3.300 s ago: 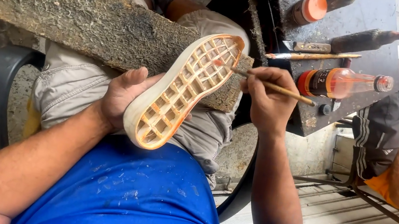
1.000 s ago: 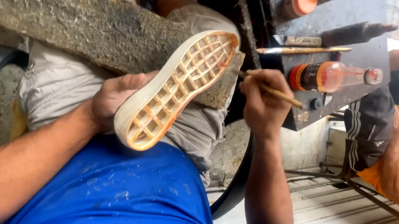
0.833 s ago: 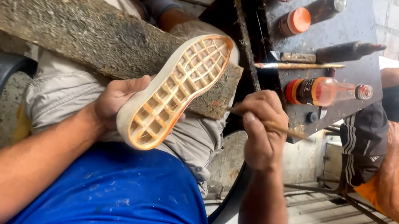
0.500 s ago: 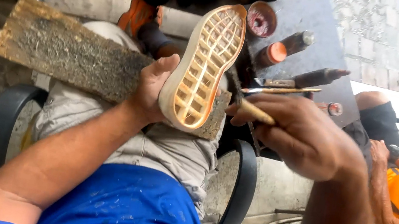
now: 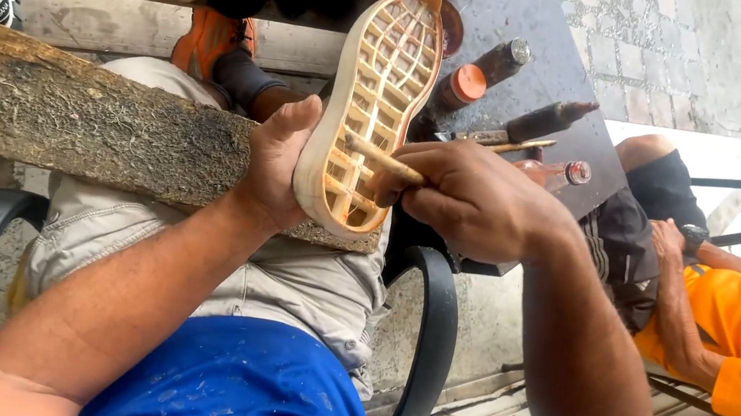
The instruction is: Applying adhesive to a shoe sole and working on the shoe upper with a hand tool.
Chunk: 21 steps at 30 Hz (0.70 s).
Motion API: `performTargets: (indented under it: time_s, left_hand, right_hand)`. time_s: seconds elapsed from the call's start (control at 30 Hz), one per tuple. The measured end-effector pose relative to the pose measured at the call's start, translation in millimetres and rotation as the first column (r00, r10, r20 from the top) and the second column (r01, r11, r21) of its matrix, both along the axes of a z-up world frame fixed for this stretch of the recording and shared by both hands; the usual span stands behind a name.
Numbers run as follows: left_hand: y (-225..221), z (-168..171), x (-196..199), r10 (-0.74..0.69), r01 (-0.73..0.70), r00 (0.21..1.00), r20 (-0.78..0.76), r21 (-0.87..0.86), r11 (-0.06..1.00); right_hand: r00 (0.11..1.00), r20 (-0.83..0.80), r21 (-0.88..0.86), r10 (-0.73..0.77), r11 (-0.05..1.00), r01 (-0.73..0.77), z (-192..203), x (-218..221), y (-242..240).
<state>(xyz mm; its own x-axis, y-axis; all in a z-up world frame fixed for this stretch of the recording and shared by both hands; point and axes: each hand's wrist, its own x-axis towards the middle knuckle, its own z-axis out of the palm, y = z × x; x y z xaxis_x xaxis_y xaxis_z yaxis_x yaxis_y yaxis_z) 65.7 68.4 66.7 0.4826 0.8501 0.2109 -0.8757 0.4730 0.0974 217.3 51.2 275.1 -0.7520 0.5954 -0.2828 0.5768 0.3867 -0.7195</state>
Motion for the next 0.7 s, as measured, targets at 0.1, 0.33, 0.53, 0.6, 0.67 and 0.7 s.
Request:
performTargets:
  time_s: [0.1,0.33,0.53,0.6,0.67,0.7]
  left_hand:
    - [-3,2,-7,-0.038,0.039,0.999,-0.014,0.123,0.992]
    - [-27,13,-33,-0.006,-0.003,0.998,0.061,0.157,0.988]
    - [-20,15,-40,-0.012,-0.02,0.983,0.182,0.171,0.985]
    - [-27,16,-47,0.006,-0.032,0.984,0.179,0.142,0.989]
    - [-25,25,-53,-0.025,0.003,0.991,0.133,0.162,0.987]
    - [-25,21,-54,-0.03,0.006,0.99,0.141,0.165,0.986]
  right_hand:
    - [0.992,-0.124,0.136,-0.001,0.991,0.018,-6,9,-7]
    - [0.477,-0.872,0.061,-0.11,0.943,0.329,-55,13,-23]
    - [0.192,-0.979,-0.016,-0.068,0.966,0.259,-95,-20,-19]
    - [0.173,-0.981,-0.036,-0.086,0.96,0.278,-104,-27,-16]
    - [0.086,-0.994,-0.033,-0.071,0.922,0.386,-111,-26,-12]
    - [0.093,-0.993,-0.027,-0.068,0.92,0.39,-108,-20,-11]
